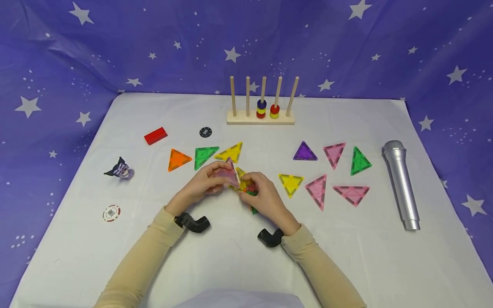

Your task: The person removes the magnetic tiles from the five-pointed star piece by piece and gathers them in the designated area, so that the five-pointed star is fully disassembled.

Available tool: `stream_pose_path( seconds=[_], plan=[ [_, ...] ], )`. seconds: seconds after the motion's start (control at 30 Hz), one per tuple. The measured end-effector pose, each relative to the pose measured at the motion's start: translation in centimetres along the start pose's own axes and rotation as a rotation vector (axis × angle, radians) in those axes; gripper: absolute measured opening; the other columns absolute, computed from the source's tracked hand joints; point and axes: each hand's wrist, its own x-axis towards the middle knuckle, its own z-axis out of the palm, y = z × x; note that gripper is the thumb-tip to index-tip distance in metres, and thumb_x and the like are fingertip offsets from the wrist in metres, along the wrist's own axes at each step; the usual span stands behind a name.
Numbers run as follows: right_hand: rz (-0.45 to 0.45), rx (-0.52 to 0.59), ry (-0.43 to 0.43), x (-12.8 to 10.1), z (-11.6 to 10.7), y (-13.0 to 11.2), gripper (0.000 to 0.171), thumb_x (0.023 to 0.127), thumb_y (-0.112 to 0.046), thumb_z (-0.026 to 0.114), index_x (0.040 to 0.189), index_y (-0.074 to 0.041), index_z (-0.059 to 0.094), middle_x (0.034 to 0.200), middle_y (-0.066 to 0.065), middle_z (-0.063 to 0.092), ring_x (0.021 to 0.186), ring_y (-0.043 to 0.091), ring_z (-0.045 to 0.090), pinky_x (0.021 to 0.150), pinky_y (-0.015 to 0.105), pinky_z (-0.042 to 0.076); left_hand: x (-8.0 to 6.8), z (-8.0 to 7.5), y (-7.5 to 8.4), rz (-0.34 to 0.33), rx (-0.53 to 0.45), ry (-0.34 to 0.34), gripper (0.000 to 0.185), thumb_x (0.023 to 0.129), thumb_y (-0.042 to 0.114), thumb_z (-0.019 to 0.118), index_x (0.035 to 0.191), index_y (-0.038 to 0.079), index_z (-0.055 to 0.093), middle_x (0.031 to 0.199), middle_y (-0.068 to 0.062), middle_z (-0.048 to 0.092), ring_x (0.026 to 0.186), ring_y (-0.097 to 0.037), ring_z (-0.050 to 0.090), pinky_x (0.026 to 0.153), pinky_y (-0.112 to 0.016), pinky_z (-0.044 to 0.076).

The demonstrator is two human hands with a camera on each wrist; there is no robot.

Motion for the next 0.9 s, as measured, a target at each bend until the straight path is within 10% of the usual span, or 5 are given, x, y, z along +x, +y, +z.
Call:
stream_pose_path(
  seconds=[0.17,0.53,0.9],
  plan=[
    [0.018,-0.001,-0.007,0.0,0.0,-0.2,0.035,0.076,-0.012,0.073,0.108,-0.007,0.060,0.101,0.003,0.057,0.073,0.020,0.043,0.061,0.029,0.034,-1.4,-1.7,-0.7,0.005,0.076,0.124,0.038,0.082,0.002,0.064,0.116,0.006,0.049,0.070,-0.006,0.050,0.039,-0.013,0.031,0.038,-0.023,0.026],
    [0.024,0.011,-0.003,-0.1,-0.2,-0.3,0.034,0.076,-0.012,0.073,0.107,-0.008,0.060,0.080,0.005,0.049,0.069,0.016,0.040,0.058,0.028,0.031,-4.4,-2.8,0.1,0.029,0.567,0.078,0.051,0.080,0.010,0.069,0.124,0.005,0.045,0.099,-0.014,0.055,0.065,-0.017,0.045,0.061,-0.027,0.038],
    [0.048,-0.028,-0.011,0.0,-0.2,-0.3,0.037,0.075,-0.016,0.073,0.109,-0.008,0.059,0.084,0.007,0.047,0.072,0.018,0.040,0.059,0.029,0.032,-4.3,-2.5,0.2,-0.020,0.986,0.203,0.048,0.076,0.036,0.072,0.114,0.015,0.051,0.061,0.001,0.039,0.053,-0.013,0.035,0.048,-0.027,0.023]
  ],
)
